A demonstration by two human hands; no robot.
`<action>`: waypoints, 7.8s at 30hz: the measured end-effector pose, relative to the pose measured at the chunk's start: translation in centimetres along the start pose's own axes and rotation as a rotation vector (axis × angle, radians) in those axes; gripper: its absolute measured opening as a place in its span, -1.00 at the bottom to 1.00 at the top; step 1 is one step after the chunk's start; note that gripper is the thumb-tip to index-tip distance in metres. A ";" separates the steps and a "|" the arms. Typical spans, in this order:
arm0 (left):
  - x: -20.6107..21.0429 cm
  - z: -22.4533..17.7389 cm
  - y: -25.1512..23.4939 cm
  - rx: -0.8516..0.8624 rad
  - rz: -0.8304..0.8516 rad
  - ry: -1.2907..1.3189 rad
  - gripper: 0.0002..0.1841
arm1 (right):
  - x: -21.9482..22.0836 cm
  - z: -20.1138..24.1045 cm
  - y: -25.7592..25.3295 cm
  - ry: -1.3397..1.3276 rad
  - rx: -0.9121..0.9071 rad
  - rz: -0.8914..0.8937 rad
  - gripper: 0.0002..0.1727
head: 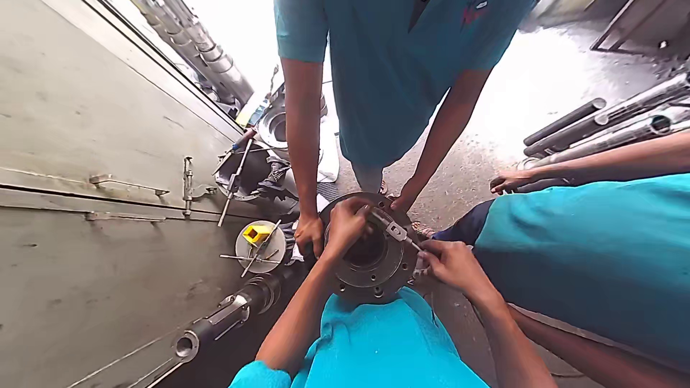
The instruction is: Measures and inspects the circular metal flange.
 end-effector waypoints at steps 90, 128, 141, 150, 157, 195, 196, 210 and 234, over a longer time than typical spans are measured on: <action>0.4 7.3 20.9 0.233 0.001 0.064 -0.70 | -1.0 2.9 -4.4 0.225 -0.304 -0.365 -0.53; 1.8 7.5 18.1 0.243 0.117 0.128 -0.71 | 5.0 5.2 1.4 0.352 -0.790 -0.067 -0.64; 3.9 8.4 18.8 0.605 -0.428 -0.598 -0.73 | 2.7 8.4 0.0 0.393 -0.553 0.136 -0.59; 6.1 8.9 18.4 0.664 -0.321 -0.826 -0.61 | 1.2 9.1 -4.6 0.252 -0.415 0.010 -0.53; 8.0 8.6 16.5 0.588 0.009 -1.051 -0.12 | -1.6 4.6 0.6 0.563 -0.464 0.066 -0.50; 8.8 4.9 8.7 0.522 0.020 -0.682 -0.45 | 2.5 7.9 0.2 0.290 -0.697 -0.053 -0.68; 9.0 5.1 8.2 0.559 0.055 -0.761 -0.47 | 1.5 6.8 0.8 0.304 -0.601 -0.048 -0.68; 8.9 4.6 7.8 0.489 0.163 -0.816 -0.38 | -2.7 5.9 -2.3 0.394 -0.445 0.141 -0.56; 9.2 6.1 7.6 0.526 0.069 -0.738 -0.37 | -0.9 7.8 -0.7 0.391 -0.317 0.227 -0.55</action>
Point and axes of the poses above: each hand's wrist, its own y-axis away from the middle knuckle, its own x-axis out of the palm, z = x × y, the point moved 1 cm from there along -y, towards the middle knuckle, and after that the axes turned 12 degrees about x, right-handed, at the moved point
